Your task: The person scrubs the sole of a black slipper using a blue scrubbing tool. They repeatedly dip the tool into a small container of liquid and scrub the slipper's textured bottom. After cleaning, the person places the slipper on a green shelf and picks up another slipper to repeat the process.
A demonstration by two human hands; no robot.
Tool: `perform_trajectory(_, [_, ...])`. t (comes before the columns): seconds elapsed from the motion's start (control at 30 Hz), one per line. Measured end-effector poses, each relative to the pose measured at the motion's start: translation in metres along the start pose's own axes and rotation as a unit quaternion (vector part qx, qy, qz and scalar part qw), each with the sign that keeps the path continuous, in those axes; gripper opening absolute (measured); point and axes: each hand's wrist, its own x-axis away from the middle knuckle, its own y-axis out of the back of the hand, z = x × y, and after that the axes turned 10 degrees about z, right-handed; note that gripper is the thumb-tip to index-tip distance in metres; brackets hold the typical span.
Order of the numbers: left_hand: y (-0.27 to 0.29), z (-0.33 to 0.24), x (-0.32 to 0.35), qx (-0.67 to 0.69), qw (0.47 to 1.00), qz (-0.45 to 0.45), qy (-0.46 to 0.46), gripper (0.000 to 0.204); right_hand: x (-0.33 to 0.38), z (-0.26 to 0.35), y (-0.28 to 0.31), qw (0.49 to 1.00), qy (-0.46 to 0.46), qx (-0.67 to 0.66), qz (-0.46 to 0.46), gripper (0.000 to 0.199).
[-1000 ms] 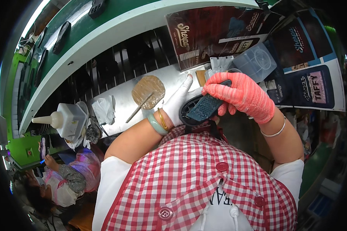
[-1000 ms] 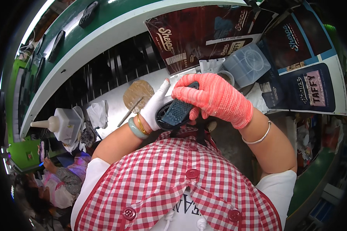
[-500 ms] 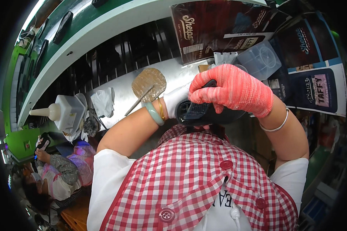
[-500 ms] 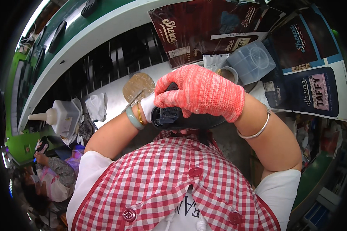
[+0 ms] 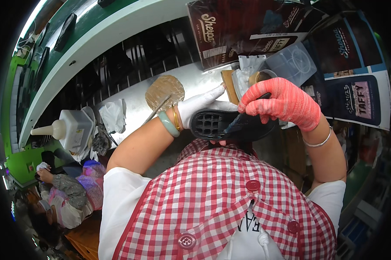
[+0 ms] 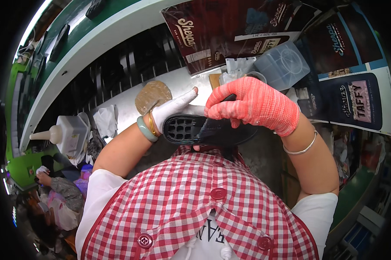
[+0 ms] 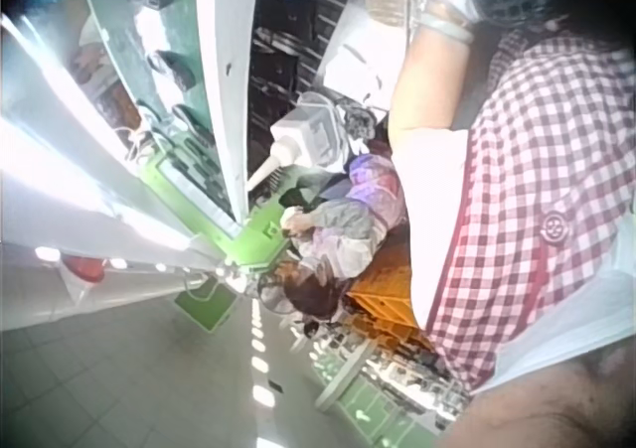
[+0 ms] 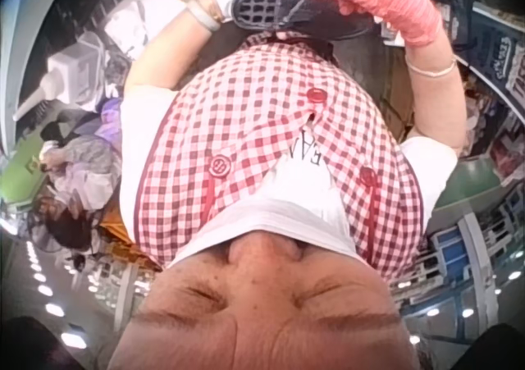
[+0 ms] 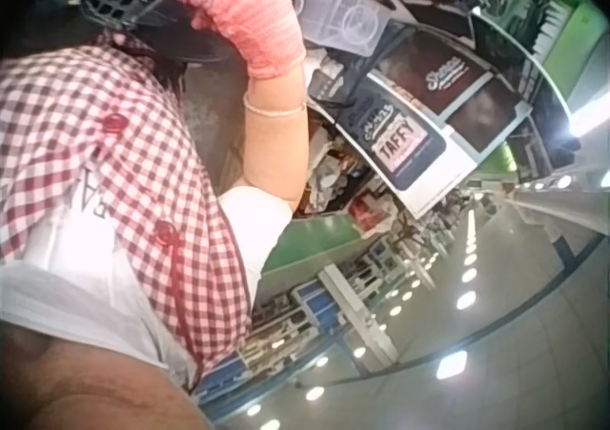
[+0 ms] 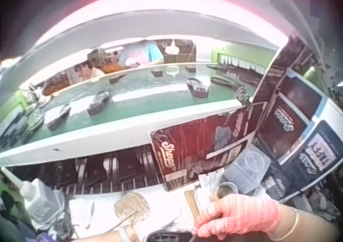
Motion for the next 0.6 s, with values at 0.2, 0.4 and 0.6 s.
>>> perform_trajectory(0.2, [0.015,0.010,0.008,0.056,0.994,-0.075,-0.053,0.058,0.017,-0.032,0.012,0.995,-0.006,-0.052,-0.083,0.021])
perform_trajectory(0.4, [0.001,0.010,0.027,-0.051,0.961,-0.094,-0.256,0.060,0.037,-0.088,0.027,0.916,0.144,-0.163,-0.338,0.029])
perform_trajectory(0.6, [0.000,0.024,0.026,-0.094,0.915,-0.203,-0.335,0.080,0.028,-0.129,0.028,0.858,0.117,-0.231,-0.445,0.030])
